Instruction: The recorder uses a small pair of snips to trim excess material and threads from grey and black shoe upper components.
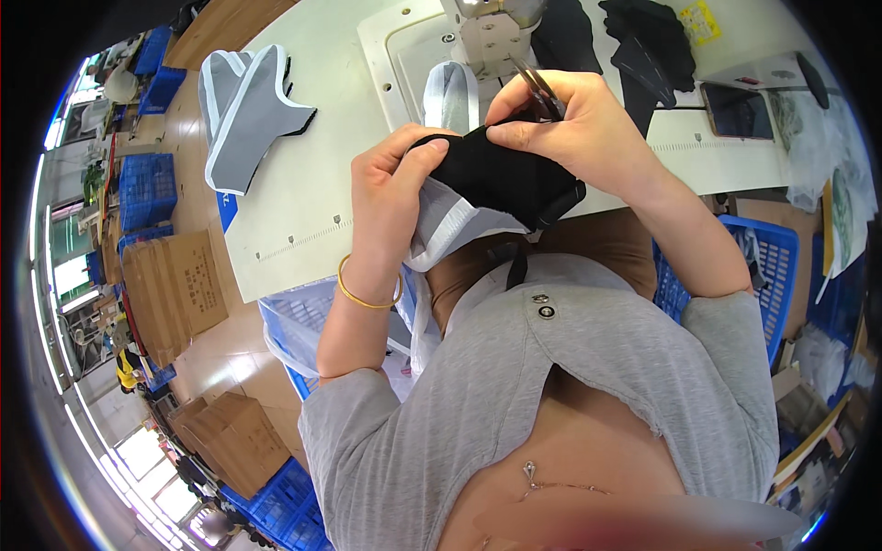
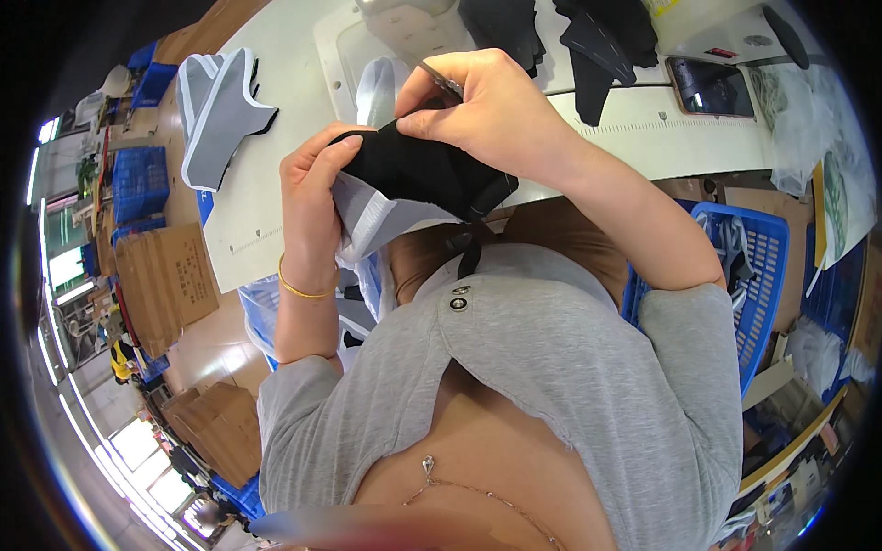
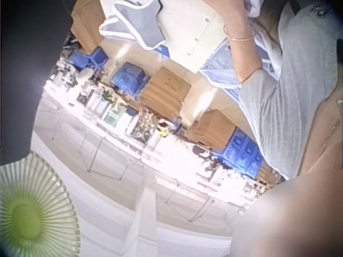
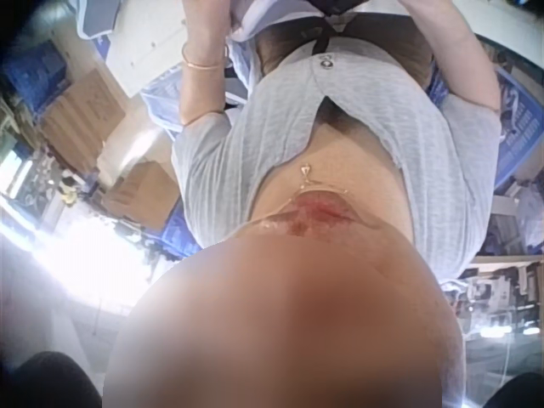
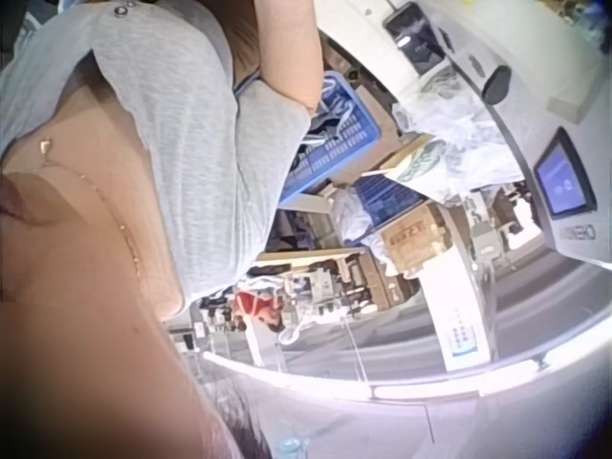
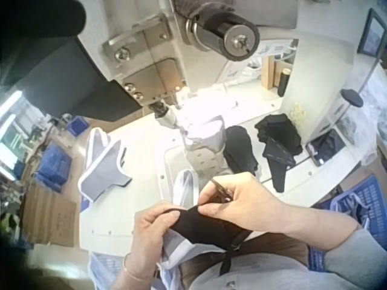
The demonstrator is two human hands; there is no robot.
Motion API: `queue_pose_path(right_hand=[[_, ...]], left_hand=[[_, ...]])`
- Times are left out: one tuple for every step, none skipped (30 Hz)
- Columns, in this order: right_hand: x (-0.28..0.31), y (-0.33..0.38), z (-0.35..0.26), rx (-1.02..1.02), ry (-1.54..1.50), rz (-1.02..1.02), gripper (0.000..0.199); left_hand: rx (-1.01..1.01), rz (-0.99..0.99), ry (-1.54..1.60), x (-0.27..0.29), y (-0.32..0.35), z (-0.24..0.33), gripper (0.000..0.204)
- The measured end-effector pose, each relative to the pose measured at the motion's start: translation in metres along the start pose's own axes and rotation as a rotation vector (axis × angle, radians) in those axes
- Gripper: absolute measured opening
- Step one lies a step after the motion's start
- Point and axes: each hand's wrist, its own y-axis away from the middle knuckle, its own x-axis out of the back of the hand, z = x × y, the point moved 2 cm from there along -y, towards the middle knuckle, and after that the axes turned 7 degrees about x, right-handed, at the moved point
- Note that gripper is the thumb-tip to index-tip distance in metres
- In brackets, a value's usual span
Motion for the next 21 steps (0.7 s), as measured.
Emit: queue_pose_path(right_hand=[[-0.001, 0.001, 0.000, -0.001, -0.001, 0.002, 0.006], [-0.001, 0.002, -0.001, -0.003, 0.024, 0.036, 0.006], [-0.001, 0.002, -0.002, -0.003, 0.047, 0.070, 0.007], [-0.002, 0.003, -0.003, -0.003, 0.047, 0.071, 0.007], [-0.003, 0.004, -0.002, -0.011, 0.026, 0.079, 0.007], [-0.004, 0.004, -0.002, -0.020, 0.005, 0.087, 0.008], [-0.005, 0.005, -0.001, -0.020, 0.005, 0.089, 0.008], [-0.005, 0.005, -0.001, -0.001, 0.024, 0.087, 0.008], [-0.006, 0.005, -0.001, 0.018, 0.044, 0.085, 0.009], [-0.007, 0.005, 0.000, 0.018, 0.042, 0.085, 0.009], [-0.007, 0.005, 0.000, 0.043, 0.070, 0.092, 0.009], [-0.007, 0.006, 0.000, 0.069, 0.101, 0.104, 0.009], [-0.006, 0.006, 0.000, 0.068, 0.102, 0.109, 0.009], [-0.006, 0.007, 0.000, 0.072, 0.110, 0.112, 0.010], [-0.006, 0.007, 0.000, 0.076, 0.115, 0.112, 0.011], [-0.006, 0.008, 0.000, 0.076, 0.114, 0.114, 0.011], [-0.006, 0.010, -0.002, 0.059, 0.123, 0.144, 0.012], [-0.005, 0.011, -0.002, 0.043, 0.133, 0.176, 0.012], [-0.003, 0.013, -0.002, 0.042, 0.134, 0.181, 0.012], [0.001, 0.015, 0.000, 0.035, 0.156, 0.201, 0.014], [0.003, 0.018, 0.001, 0.025, 0.178, 0.223, 0.015]], left_hand=[[0.001, -0.002, -0.001, 0.000, 0.000, -0.001, 0.015], [-0.003, 0.006, 0.001, 0.000, 0.000, -0.001, 0.016], [-0.008, 0.015, 0.002, 0.001, -0.001, -0.001, 0.017], [-0.009, 0.014, 0.001, 0.000, -0.001, -0.001, 0.017], [-0.004, 0.020, 0.026, 0.000, -0.001, -0.001, 0.017], [0.002, 0.025, 0.051, -0.001, -0.001, 0.000, 0.017], [0.002, 0.024, 0.050, -0.001, -0.001, 0.000, 0.017], [0.018, 0.031, 0.059, -0.001, -0.001, 0.000, 0.016], [0.035, 0.040, 0.068, -0.001, 0.000, 0.000, 0.015], [0.035, 0.040, 0.067, -0.001, 0.000, 0.000, 0.015], [0.013, 0.057, 0.020, -0.003, 0.002, 0.000, 0.013], [-0.011, 0.070, -0.027, -0.004, 0.002, 0.001, 0.013], [-0.011, 0.065, -0.029, -0.005, 0.002, 0.001, 0.013], [-0.008, 0.068, -0.044, -0.005, 0.002, 0.001, 0.012], [-0.004, 0.075, -0.059, -0.005, 0.002, 0.001, 0.012], [-0.003, 0.074, -0.060, -0.004, 0.002, 0.000, 0.012], [-0.025, 0.093, -0.080, -0.004, 0.003, 0.000, 0.012], [-0.048, 0.110, -0.100, -0.004, 0.003, 0.000, 0.011], [-0.048, 0.105, -0.101, -0.004, 0.003, 0.000, 0.011], [-0.059, 0.133, -0.094, -0.004, 0.004, 0.001, 0.010], [-0.068, 0.158, -0.089, -0.004, 0.005, 0.001, 0.009]])
